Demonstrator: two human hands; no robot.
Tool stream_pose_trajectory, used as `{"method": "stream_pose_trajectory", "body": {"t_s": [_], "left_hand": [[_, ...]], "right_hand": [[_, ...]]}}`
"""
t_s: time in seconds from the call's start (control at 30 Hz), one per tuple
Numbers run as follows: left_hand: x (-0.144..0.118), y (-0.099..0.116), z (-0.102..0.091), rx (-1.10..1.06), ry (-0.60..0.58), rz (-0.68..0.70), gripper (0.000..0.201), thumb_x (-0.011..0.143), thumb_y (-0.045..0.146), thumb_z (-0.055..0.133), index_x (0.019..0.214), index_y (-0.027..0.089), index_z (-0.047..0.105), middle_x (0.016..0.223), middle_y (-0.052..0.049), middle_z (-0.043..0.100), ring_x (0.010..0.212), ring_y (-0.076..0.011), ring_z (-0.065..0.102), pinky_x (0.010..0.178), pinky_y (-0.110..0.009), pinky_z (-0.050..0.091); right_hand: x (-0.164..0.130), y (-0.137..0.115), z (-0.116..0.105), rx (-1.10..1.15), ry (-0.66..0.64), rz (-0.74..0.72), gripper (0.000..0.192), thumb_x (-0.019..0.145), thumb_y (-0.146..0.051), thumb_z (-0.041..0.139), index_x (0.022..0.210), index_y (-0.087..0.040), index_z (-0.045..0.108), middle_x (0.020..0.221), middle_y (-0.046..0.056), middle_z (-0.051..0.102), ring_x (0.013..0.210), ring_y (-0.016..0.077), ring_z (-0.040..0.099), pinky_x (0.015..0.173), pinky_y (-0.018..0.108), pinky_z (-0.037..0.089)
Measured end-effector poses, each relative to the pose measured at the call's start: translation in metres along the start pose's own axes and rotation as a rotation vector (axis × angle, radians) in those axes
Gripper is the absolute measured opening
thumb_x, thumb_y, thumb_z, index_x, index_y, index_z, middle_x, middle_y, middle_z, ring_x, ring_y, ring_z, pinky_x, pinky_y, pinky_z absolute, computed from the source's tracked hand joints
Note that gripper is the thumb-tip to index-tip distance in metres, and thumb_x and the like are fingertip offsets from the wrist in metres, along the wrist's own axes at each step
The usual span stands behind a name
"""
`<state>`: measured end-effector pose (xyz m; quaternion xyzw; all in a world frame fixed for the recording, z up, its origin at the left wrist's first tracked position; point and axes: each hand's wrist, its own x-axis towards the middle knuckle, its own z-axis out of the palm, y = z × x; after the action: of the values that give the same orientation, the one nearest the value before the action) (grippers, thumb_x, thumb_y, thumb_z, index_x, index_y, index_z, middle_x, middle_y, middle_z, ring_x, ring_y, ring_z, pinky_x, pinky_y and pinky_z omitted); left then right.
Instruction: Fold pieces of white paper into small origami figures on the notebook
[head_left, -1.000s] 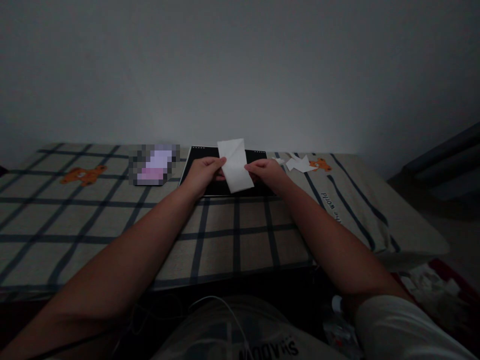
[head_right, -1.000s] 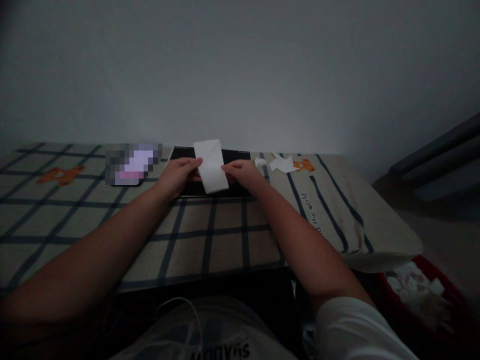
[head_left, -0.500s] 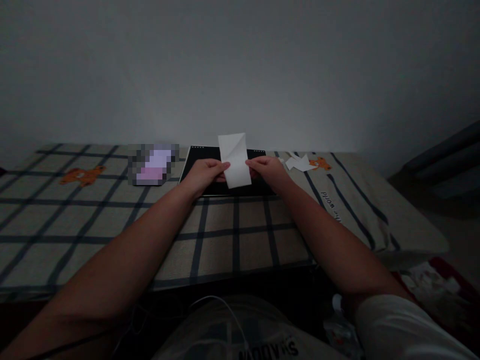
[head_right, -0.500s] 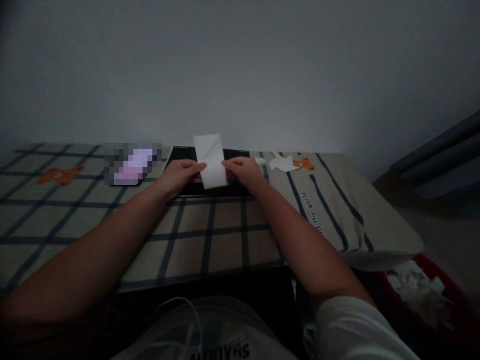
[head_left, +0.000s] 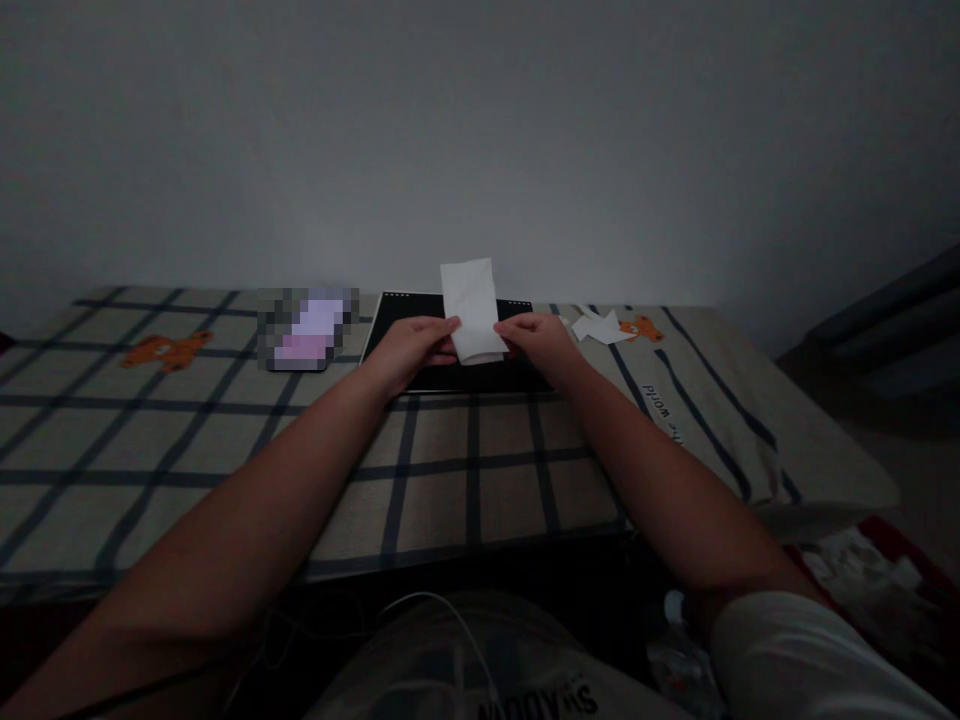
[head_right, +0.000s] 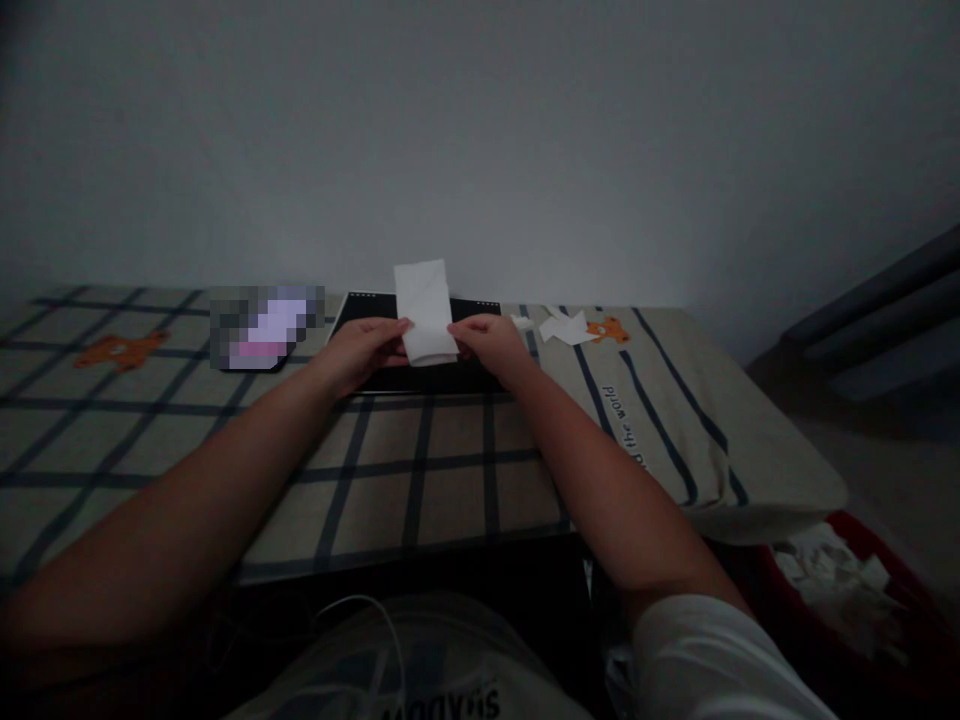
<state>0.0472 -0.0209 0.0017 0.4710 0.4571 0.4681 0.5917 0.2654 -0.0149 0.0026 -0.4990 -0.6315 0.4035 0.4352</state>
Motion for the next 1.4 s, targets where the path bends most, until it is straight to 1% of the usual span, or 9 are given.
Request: {"method": "stream_pose_trajectory", "body": {"t_s": [0.13, 0.23, 0.4, 0.63, 0.87, 0.93, 1.1, 1.23, 1.4], "left_hand": [[0.0, 0.0, 0.0, -0.008, -0.002, -0.036, 0.026, 0.076, 0.033, 0.089, 0.077, 0.013, 0.073, 0.079, -0.007, 0.076, 0.068, -0.0127, 0.07, 0.071, -0.026, 0.061], [0.0, -0.001, 0.002, 0.017, 0.054, 0.0, 0.024, 0.076, 0.029, 0.088, 0.071, 0.014, 0.071, 0.075, -0.005, 0.074, 0.066, -0.012, 0.068, 0.073, -0.027, 0.061], [-0.001, -0.002, 0.003, 0.077, 0.109, 0.046, 0.022, 0.078, 0.031, 0.087, 0.072, 0.016, 0.071, 0.073, -0.004, 0.073, 0.069, -0.0132, 0.069, 0.077, -0.029, 0.062], [-0.001, -0.001, 0.002, 0.024, 0.011, -0.043, 0.018, 0.076, 0.028, 0.088, 0.076, 0.016, 0.075, 0.08, -0.005, 0.075, 0.069, -0.0121, 0.067, 0.069, -0.025, 0.062], [-0.001, 0.0, 0.005, 0.028, 0.117, 0.02, 0.016, 0.076, 0.02, 0.087, 0.071, 0.015, 0.073, 0.072, -0.003, 0.072, 0.059, -0.0082, 0.063, 0.063, -0.021, 0.059], [-0.003, 0.002, 0.006, 0.017, 0.096, 0.0, 0.013, 0.078, 0.019, 0.085, 0.073, 0.015, 0.074, 0.074, -0.003, 0.073, 0.06, -0.008, 0.064, 0.063, -0.02, 0.058], [-0.006, 0.003, 0.005, 0.099, -0.078, -0.086, 0.012, 0.081, 0.024, 0.085, 0.081, 0.015, 0.077, 0.08, -0.007, 0.077, 0.066, -0.0114, 0.069, 0.067, -0.024, 0.06], [-0.005, 0.002, 0.003, 0.15, -0.055, -0.072, 0.014, 0.084, 0.022, 0.082, 0.074, 0.015, 0.074, 0.074, -0.007, 0.075, 0.061, -0.0099, 0.065, 0.067, -0.023, 0.058], [-0.006, 0.003, 0.003, 0.129, -0.048, -0.067, 0.014, 0.088, 0.024, 0.077, 0.079, 0.013, 0.075, 0.071, -0.005, 0.073, 0.061, -0.0103, 0.066, 0.064, -0.021, 0.057]], "right_hand": [[0.0, -0.001, 0.0, 0.02, 0.002, -0.008, 0.017, 0.086, -0.035, 0.07, 0.075, -0.021, 0.072, 0.068, 0.001, 0.069, 0.062, 0.0138, 0.059, 0.066, 0.031, 0.051], [-0.001, -0.003, 0.001, 0.034, -0.004, -0.011, 0.017, 0.086, -0.033, 0.07, 0.075, -0.021, 0.071, 0.067, 0.001, 0.068, 0.062, 0.0135, 0.059, 0.066, 0.032, 0.05], [-0.002, -0.006, 0.002, -0.035, 0.007, -0.014, 0.022, 0.088, -0.035, 0.068, 0.071, -0.021, 0.069, 0.065, 0.0, 0.066, 0.06, 0.013, 0.057, 0.065, 0.03, 0.048], [0.001, -0.004, 0.002, 0.048, 0.05, 0.014, 0.016, 0.085, -0.03, 0.069, 0.074, -0.019, 0.071, 0.062, 0.0, 0.065, 0.059, 0.0135, 0.059, 0.063, 0.03, 0.048], [0.003, -0.001, 0.006, 0.104, 0.039, 0.028, 0.016, 0.086, -0.03, 0.068, 0.074, -0.02, 0.07, 0.063, -0.001, 0.066, 0.058, 0.0117, 0.057, 0.061, 0.028, 0.049], [0.003, 0.0, 0.006, 0.095, 0.042, 0.032, 0.015, 0.086, -0.03, 0.068, 0.075, -0.021, 0.07, 0.064, 0.0, 0.066, 0.058, 0.0121, 0.058, 0.061, 0.028, 0.05], [0.006, 0.004, 0.005, 0.137, 0.056, 0.043, 0.014, 0.086, -0.03, 0.068, 0.076, -0.021, 0.069, 0.066, 0.0, 0.066, 0.062, 0.0133, 0.06, 0.063, 0.029, 0.051], [0.007, 0.005, 0.007, 0.159, 0.048, 0.047, 0.016, 0.087, -0.031, 0.068, 0.074, -0.021, 0.068, 0.063, -0.001, 0.064, 0.06, 0.0123, 0.059, 0.063, 0.029, 0.05], [0.006, 0.003, 0.006, 0.144, 0.039, 0.046, 0.017, 0.087, -0.028, 0.067, 0.073, -0.019, 0.068, 0.061, -0.001, 0.064, 0.058, 0.0116, 0.057, 0.062, 0.028, 0.049]]}}
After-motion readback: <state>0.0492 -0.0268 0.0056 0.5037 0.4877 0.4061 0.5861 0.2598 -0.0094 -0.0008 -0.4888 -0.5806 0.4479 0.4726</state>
